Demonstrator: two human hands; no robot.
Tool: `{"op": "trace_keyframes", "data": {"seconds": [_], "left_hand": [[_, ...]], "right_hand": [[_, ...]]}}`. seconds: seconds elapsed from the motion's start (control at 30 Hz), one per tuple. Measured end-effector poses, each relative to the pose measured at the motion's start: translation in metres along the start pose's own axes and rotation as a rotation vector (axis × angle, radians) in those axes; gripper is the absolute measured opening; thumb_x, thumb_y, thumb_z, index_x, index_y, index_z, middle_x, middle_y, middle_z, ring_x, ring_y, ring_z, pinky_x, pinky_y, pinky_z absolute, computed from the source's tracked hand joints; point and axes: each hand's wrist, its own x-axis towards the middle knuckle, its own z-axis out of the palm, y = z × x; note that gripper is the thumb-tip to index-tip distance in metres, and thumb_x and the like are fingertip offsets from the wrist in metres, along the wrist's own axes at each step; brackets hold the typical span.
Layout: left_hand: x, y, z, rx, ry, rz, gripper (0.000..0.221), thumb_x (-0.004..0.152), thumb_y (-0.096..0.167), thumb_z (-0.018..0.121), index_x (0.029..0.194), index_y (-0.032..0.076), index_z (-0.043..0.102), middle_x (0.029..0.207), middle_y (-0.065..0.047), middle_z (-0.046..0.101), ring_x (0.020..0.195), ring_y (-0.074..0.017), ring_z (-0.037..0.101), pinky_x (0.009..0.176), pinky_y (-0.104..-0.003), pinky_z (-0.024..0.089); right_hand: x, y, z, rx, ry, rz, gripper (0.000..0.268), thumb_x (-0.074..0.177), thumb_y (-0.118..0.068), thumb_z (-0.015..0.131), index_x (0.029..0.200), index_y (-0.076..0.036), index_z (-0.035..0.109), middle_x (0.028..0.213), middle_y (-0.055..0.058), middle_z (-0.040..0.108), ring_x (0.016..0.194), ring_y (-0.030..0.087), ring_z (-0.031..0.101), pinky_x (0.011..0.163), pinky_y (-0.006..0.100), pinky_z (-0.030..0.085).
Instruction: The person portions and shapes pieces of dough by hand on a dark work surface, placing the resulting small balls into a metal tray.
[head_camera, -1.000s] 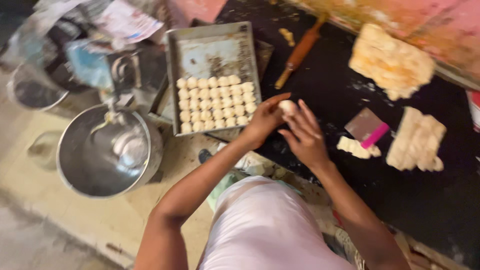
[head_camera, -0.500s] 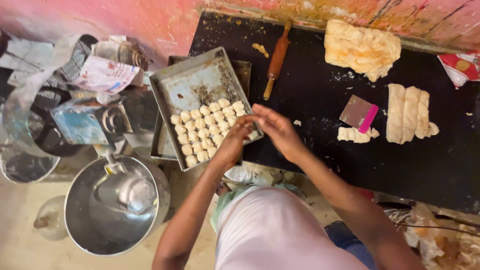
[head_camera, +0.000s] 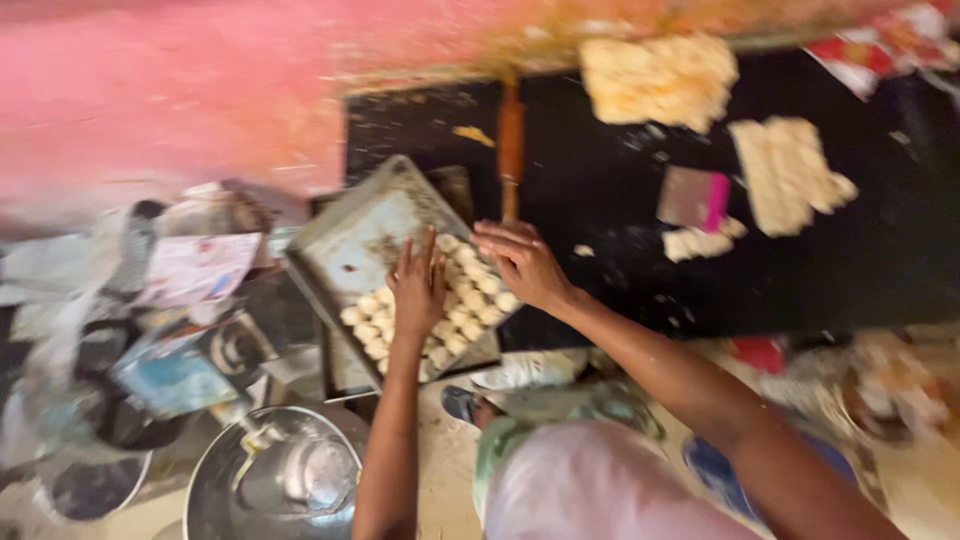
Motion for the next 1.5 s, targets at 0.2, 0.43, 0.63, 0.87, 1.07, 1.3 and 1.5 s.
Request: {"op": "trace_keyframes", "data": {"seconds": [0.2,0.43,0.63,0.87,1.07,1.3,1.5], "left_hand": [[0.01,0.061,0.003,-0.006,0.133,0.117,0.065,0.105,0.034,0.049,0.161,0.009,0.03,0.158,-0.018,0.048,0.15,-0.0479,0.024,0.11,-0.072,0.007],[0.0,0.204,0.029,-0.553,-0.061,0.168,0.026,0.103,0.013,0.068,0.127,0.004,0.069,0.125,-0.018,0.073,0.118,-0.0353,0.07,0.102,-0.038,0.054],[0.01,0.275,0.085,-0.84,0.029,0.042,0.043,0.092,0.003,0.068,0.134,-0.006,0.06,0.123,-0.026,0.064,0.108,-0.0348,0.062,0.088,-0.04,0.05],[0.002,0.231,0.15,-1.032,0.506,-0.538,0.02,0.098,-0.002,0.059,0.114,0.002,0.071,0.104,-0.01,0.075,0.092,-0.0145,0.07,0.083,-0.029,0.057],[-0.039,0.228,0.15,-1.759,0.481,-0.918,0.021,0.095,0.023,0.051,0.111,0.015,0.061,0.1,-0.003,0.068,0.091,-0.0174,0.065,0.078,-0.035,0.05],[-0.009,0.288,0.128,-1.877,0.292,-0.597,0.044,0.105,0.046,0.06,0.112,0.003,0.055,0.133,-0.005,0.066,0.115,-0.02,0.062,0.096,-0.04,0.049],[0.016,0.302,0.125,-1.51,0.195,-0.663,0.077,0.1,0.034,0.069,0.163,0.02,0.026,0.156,0.001,0.038,0.13,-0.015,0.041,0.104,-0.046,0.043]], "right_hand": [[-0.148,0.033,-0.106,-0.12,-0.014,0.407,0.016,0.098,-0.013,0.066,0.109,-0.005,0.074,0.116,0.013,0.076,0.11,0.031,0.072,0.094,0.04,0.057],[-0.159,0.121,-0.191,-0.391,0.108,0.38,0.018,0.094,-0.002,0.066,0.11,-0.004,0.075,0.108,0.013,0.076,0.1,0.033,0.073,0.092,0.042,0.056],[-0.107,0.115,-0.182,0.359,-0.051,0.444,0.023,0.1,-0.009,0.066,0.121,-0.005,0.074,0.114,0.012,0.077,0.102,0.019,0.074,0.087,0.034,0.06],[-0.073,0.118,-0.132,0.049,-0.222,-0.019,0.04,0.096,0.0,0.064,0.136,0.001,0.062,0.138,0.022,0.063,0.127,0.037,0.06,0.107,0.045,0.05],[-0.078,0.097,-0.139,0.288,-0.368,0.155,0.017,0.099,0.0,0.063,0.11,0.002,0.076,0.113,0.016,0.074,0.102,0.027,0.073,0.085,0.036,0.057],[-0.075,0.064,-0.183,0.645,-0.325,0.403,0.043,0.091,0.0,0.074,0.133,0.001,0.064,0.124,0.012,0.055,0.105,0.017,0.061,0.088,0.029,0.058],[-0.071,0.08,-0.209,0.669,-0.379,0.54,0.034,0.095,0.001,0.069,0.129,0.002,0.066,0.129,0.009,0.063,0.112,0.018,0.068,0.098,0.029,0.057]]}}
